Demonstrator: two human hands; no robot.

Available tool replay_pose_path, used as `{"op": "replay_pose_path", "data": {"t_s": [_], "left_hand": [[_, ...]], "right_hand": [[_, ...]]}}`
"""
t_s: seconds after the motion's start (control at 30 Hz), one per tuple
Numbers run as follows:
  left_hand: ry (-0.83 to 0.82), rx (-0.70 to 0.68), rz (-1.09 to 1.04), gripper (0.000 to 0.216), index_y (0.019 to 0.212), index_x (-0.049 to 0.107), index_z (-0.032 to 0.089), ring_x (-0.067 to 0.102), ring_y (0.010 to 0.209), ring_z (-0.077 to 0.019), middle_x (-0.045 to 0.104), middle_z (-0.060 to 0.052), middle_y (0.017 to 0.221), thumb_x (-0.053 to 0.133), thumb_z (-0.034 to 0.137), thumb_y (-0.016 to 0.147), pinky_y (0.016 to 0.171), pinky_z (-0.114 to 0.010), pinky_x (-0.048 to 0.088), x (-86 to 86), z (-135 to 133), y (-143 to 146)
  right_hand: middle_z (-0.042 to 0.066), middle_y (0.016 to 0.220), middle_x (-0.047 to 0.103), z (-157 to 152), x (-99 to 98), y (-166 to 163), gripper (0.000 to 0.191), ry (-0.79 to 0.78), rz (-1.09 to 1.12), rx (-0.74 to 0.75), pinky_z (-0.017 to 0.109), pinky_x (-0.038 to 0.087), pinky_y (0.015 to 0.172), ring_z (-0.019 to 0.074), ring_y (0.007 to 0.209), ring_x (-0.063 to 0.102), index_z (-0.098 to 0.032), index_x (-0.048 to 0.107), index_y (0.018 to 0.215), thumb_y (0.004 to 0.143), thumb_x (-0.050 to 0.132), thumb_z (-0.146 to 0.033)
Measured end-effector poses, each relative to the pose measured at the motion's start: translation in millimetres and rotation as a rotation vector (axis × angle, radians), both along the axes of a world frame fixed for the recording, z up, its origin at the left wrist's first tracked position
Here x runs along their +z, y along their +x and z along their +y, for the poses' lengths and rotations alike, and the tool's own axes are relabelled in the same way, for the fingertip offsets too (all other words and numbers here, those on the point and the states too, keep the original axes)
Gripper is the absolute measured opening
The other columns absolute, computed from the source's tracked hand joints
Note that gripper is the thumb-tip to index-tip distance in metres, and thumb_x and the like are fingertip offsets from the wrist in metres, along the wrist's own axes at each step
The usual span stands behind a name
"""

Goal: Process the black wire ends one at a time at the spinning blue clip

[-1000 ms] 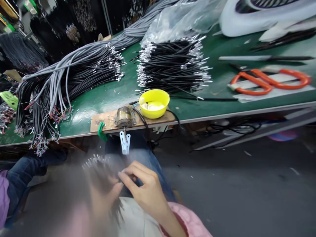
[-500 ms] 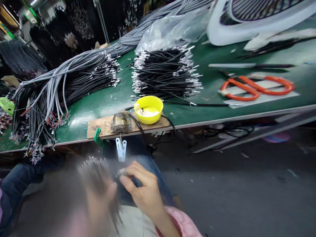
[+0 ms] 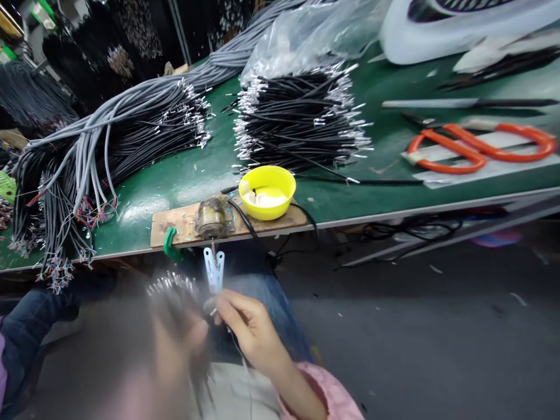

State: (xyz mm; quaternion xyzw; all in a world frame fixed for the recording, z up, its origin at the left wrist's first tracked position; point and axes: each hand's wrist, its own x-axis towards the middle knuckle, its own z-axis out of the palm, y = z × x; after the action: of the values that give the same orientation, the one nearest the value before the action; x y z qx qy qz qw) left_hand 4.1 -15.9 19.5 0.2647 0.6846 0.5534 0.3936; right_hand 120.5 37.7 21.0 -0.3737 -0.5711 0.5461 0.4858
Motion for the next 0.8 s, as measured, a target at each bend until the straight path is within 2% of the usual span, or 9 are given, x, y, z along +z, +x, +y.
{"op": "replay_pose_path", "data": {"t_s": [0.13,0.27,0.47,0.57,0.8], "left_hand": [[-0.009,-0.013,0.009,0.023,0.055,0.060,0.014,0.059,0.049,-0.0165,0.063,-0.001,0.052,0.079,0.026,0.049,0.053,-0.029,0.052,1.3,1,1],[-0.011,0.023,0.029,0.022,0.060,0.060,0.016,0.060,0.049,-0.0154,0.065,0.000,0.055,0.078,0.017,0.048,0.053,-0.027,0.053,5.9,3,2],[0.033,0.047,0.077,0.017,0.056,0.061,0.016,0.060,0.048,-0.0127,0.064,0.001,0.057,0.075,0.010,0.048,0.047,-0.022,0.052,12.2,6,6],[0.047,0.041,0.086,0.020,0.059,0.058,0.017,0.059,0.048,-0.0114,0.063,0.003,0.056,0.073,0.007,0.049,0.048,-0.021,0.051,14.4,7,6],[0.046,-0.025,0.072,0.022,0.061,0.054,0.018,0.057,0.047,-0.0095,0.061,0.005,0.055,0.071,0.008,0.051,0.049,-0.020,0.050,20.9,10,3]], "right_hand": [[0.000,0.047,0.053,1,-0.6,0,0.040,-0.058,-0.028,-0.043,0.022,0.042,0.044,0.0134,0.045,0.052,-0.019,0.054,0.055,0.085,0.047,-0.043],[-0.001,0.045,0.051,2,-1.6,1,0.040,-0.082,-0.060,-0.090,0.022,0.042,0.042,0.0131,0.042,0.050,-0.020,0.050,0.050,0.083,0.048,-0.041],[0.001,0.050,0.058,0,-8.7,-2,0.035,-0.002,-0.136,-0.132,0.024,0.045,0.048,0.0151,0.048,0.055,-0.019,0.059,0.054,0.082,0.053,-0.039],[0.001,0.051,0.058,-2,-11.2,-4,0.033,0.053,-0.183,-0.142,0.024,0.044,0.047,0.0147,0.047,0.053,-0.019,0.060,0.055,0.083,0.053,-0.036],[0.001,0.054,0.059,-3,-14.2,-2,0.031,0.086,-0.167,-0.130,0.024,0.045,0.049,0.0153,0.051,0.056,-0.019,0.061,0.058,0.085,0.051,-0.032]]}}
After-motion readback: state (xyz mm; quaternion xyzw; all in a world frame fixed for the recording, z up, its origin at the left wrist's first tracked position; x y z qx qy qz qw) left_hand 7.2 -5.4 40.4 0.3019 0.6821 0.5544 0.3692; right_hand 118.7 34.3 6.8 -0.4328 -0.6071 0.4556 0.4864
